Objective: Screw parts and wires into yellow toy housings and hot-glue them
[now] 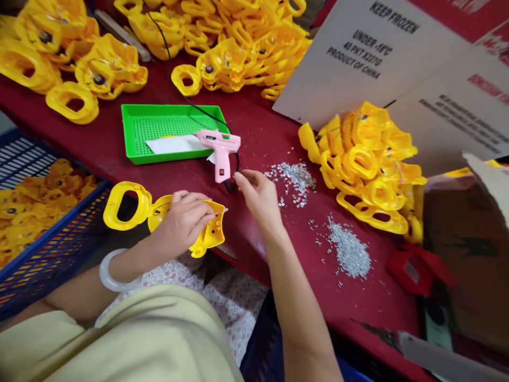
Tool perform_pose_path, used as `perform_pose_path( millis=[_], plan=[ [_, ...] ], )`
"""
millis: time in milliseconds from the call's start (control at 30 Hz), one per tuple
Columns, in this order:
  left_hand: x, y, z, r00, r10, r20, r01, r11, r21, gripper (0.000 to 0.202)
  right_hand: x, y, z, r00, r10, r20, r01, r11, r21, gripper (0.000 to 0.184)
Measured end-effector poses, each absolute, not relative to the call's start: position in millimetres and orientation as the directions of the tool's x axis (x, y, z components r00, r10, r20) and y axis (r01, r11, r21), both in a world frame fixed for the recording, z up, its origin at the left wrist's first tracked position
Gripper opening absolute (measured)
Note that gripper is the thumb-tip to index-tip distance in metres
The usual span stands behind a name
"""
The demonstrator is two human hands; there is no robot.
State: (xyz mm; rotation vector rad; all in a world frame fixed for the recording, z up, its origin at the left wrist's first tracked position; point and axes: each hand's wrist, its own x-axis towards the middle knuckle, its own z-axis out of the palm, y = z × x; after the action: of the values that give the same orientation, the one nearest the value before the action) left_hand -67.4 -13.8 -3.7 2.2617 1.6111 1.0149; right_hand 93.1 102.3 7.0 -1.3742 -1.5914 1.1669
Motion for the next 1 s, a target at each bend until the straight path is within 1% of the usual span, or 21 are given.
perform_pose_path(
  millis=[67,100,200,267,367,500,567,667,733,867,1000],
  plan=[
    [-84.5,-12.4,-4.1,0.117,0.896,0.428,0.798,-0.341,0.497,0.021,68.9,124.9,4.6,-0.244,0.964,-0.105,0.377,-0.006,-0.926,0.036],
    [-92.6,-11.1,-4.8,0.082,0.897,0.434,0.817,-0.310,0.486,0.021,58.2,133.7,2.7,-0.263,0.954,-0.144,0.373,-0.037,-0.927,0.034],
    [-114.6,-6.5,-7.8,-0.010,0.878,0.479,0.865,-0.233,0.444,0.020,36.0,149.2,-3.4,-0.302,0.915,-0.269,0.273,-0.187,-0.944,0.031],
    [-126.6,-3.7,-10.0,-0.054,0.853,0.519,0.891,-0.194,0.411,0.021,30.8,151.4,-5.3,-0.319,0.891,-0.323,0.209,-0.266,-0.941,0.031],
    [-140.0,-0.5,-12.2,-0.106,0.831,0.546,0.912,-0.138,0.387,0.023,34.7,145.4,0.2,-0.335,0.899,-0.281,0.141,-0.248,-0.959,0.032],
    [-150.9,1.6,-12.4,-0.149,0.831,0.536,0.918,-0.086,0.388,0.024,51.0,125.9,21.1,-0.437,0.877,-0.199,0.090,-0.177,-0.980,0.032],
    [-153.8,1.7,-12.0,-0.156,0.835,0.529,0.923,-0.068,0.378,0.024,60.0,115.1,30.4,-0.484,0.847,-0.219,0.148,-0.167,-0.975,0.029],
    [-155.1,1.3,-11.7,-0.165,0.843,0.511,0.929,-0.041,0.367,0.024,71.0,102.5,34.5,-0.543,0.780,-0.313,0.286,-0.178,-0.941,0.029],
    [-154.4,0.9,-11.5,-0.173,0.849,0.500,0.931,-0.025,0.364,0.024,74.8,97.3,31.3,-0.566,0.739,-0.366,0.345,-0.191,-0.919,0.030],
    [-152.4,0.6,-11.2,-0.185,0.851,0.491,0.935,-0.001,0.354,0.025,74.1,93.1,22.9,-0.626,0.667,-0.405,0.372,-0.201,-0.906,0.031],
    [-152.1,0.4,-11.9,-0.178,0.851,0.494,0.939,-0.002,0.343,0.023,69.8,92.9,19.8,-0.681,0.600,-0.420,0.402,-0.172,-0.899,0.029]
  ],
)
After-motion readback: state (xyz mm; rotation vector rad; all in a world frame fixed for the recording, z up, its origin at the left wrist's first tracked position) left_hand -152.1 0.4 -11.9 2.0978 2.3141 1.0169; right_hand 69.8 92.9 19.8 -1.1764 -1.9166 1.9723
